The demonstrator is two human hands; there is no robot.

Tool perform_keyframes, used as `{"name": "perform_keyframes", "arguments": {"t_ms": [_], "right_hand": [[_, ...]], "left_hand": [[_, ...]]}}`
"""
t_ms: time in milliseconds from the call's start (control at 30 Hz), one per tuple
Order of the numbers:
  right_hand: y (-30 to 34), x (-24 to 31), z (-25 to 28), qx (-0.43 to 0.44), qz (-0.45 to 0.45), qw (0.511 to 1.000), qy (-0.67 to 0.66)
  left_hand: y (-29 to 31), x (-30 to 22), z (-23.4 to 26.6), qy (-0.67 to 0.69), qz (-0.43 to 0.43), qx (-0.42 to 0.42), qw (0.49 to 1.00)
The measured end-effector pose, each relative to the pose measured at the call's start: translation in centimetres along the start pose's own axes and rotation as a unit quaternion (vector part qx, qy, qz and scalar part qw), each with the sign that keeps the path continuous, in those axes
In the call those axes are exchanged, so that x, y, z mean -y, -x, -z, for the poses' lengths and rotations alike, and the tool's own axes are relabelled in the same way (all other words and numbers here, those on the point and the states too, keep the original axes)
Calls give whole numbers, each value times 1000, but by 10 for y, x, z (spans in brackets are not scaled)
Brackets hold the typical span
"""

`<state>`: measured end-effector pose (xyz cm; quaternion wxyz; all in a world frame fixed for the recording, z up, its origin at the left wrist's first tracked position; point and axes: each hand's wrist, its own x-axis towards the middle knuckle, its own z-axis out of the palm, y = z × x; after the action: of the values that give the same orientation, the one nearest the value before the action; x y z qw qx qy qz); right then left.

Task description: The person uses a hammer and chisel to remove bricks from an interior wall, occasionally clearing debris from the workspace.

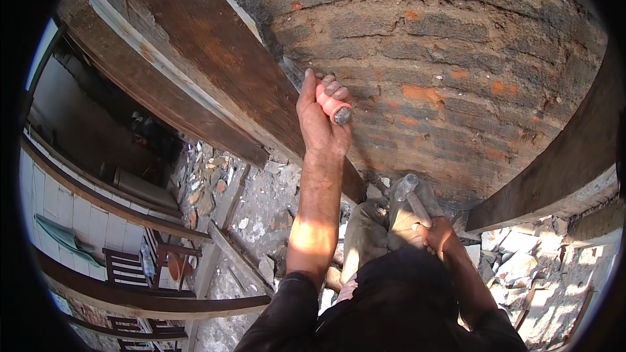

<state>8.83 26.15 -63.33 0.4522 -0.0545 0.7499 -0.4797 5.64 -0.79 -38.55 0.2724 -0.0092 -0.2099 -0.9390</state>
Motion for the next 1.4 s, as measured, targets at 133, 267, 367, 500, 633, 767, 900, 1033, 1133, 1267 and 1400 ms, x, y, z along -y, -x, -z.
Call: {"name": "perform_keyframes", "arguments": {"t_ms": [133, 267, 367, 500, 633, 767, 900, 1033, 1133, 1267, 1400], "right_hand": [[-2, -4, -1, -21, -1, 1000, -17], [-9, -11, 0, -11, 8, 1000, 7], [-6, -5, -2, -6, 10, 999, 31], [-2, -4, 0, -17, 34, 997, 71], [2, -12, -2, -51, 90, 991, 82], [15, -9, -7, -127, 222, 964, 71], [46, 21, -2, -135, 232, 962, 54], [82, 70, 17, -172, 280, 944, -17], [109, 119, 34, -209, 423, 871, -137], [148, 199, 33, -184, 603, 705, -325], [134, 250, 13, -145, 687, 602, -380]], "left_hand": [[13, 10, -15, -54, -16, 22, 998], [12, 6, -35, -79, -32, 59, 995], [5, -3, -44, -81, -33, 64, 994], [4, -4, -45, -58, -12, 73, 996], [9, -3, -61, -41, -12, 75, 996], [2, -4, -76, -9, -12, 112, 994], [-9, -6, -86, 8, -15, 105, 994], [-10, -2, -108, 48, -20, 79, 996], [-12, -5, -125, 53, -34, 63, 996], [-16, -8, -133, 74, -46, 38, 995], [-18, 7, -147, 67, -46, 29, 996]]}}
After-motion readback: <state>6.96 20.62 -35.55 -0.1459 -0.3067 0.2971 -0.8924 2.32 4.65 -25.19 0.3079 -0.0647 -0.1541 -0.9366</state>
